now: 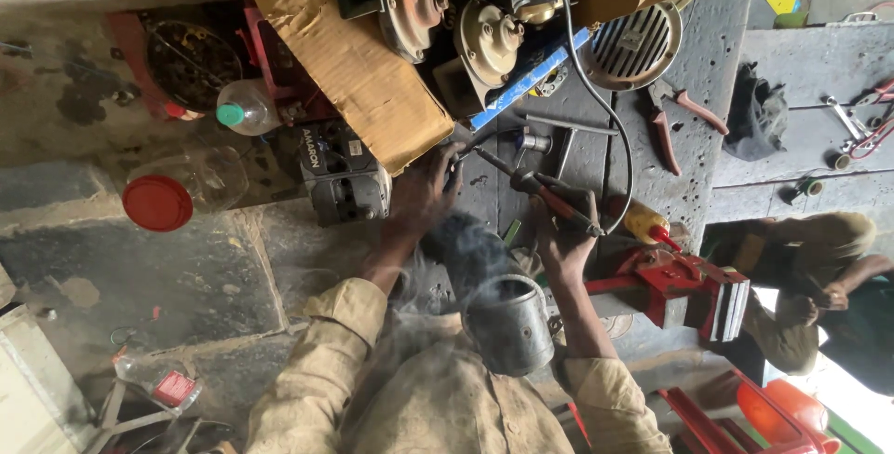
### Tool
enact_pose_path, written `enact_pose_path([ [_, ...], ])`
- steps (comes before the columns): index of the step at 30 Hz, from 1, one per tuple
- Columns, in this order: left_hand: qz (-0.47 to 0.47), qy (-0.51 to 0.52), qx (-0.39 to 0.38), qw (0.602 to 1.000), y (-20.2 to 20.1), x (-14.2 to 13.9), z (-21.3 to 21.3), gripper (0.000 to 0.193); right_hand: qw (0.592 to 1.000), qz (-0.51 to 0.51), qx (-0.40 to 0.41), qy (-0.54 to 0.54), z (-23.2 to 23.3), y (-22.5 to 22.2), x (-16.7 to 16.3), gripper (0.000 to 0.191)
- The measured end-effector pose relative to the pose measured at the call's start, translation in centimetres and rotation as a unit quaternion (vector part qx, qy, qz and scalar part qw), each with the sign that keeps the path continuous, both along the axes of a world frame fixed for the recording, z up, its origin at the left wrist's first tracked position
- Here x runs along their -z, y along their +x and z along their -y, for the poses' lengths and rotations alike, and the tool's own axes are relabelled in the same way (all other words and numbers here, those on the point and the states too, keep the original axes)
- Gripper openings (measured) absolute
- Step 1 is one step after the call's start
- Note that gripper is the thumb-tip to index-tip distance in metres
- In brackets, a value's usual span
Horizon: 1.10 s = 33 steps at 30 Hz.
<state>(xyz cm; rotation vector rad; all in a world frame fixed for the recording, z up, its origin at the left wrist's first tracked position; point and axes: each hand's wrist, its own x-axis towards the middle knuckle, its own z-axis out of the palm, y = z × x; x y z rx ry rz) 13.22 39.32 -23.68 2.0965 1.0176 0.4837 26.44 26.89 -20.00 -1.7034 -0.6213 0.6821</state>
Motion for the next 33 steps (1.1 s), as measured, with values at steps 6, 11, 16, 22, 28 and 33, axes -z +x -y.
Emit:
enact_pose_path([
  [6, 0.03, 0.017, 0.004, 0.999, -0.04, 0.03, -0.03, 0.036, 1.0, 0.02, 0.005, -0.016, -0.08, 0.06, 0.38, 0.028],
  [11, -0.008, 0.016, -0.004, 1.0, -0.12, -0.06, -0.07, 0.038, 0.997, 0.033, 0.018, -0.074, 0.04, 0.07, 0.42, 0.028],
  [16, -0.074, -0.018, 0.015, 0.997, -0.23, 0.31, -0.21, 0.042, 0.999, 0.026, 0.005, -0.026, -0.05, -0.18, 0.35, 0.029],
  [22, -0.022, 0.099, -0.011, 0.995, -0.3, 0.31, -0.18, 0.04, 0.999, 0.03, 0.009, -0.041, 0.02, -0.36, 0.51, 0.029],
  [28, -0.085, 0.053, 0.021, 0.995, -0.47, -0.11, -0.17, 0.044, 0.997, 0.03, 0.018, -0.063, 0.22, -0.12, 0.73, 0.029],
  [33, -0.016, 0.054, 0.009, 0.998, -0.19, 0.42, -0.23, 0.038, 0.999, 0.021, 0.002, -0.038, 0.22, 0.05, 0.83, 0.028],
])
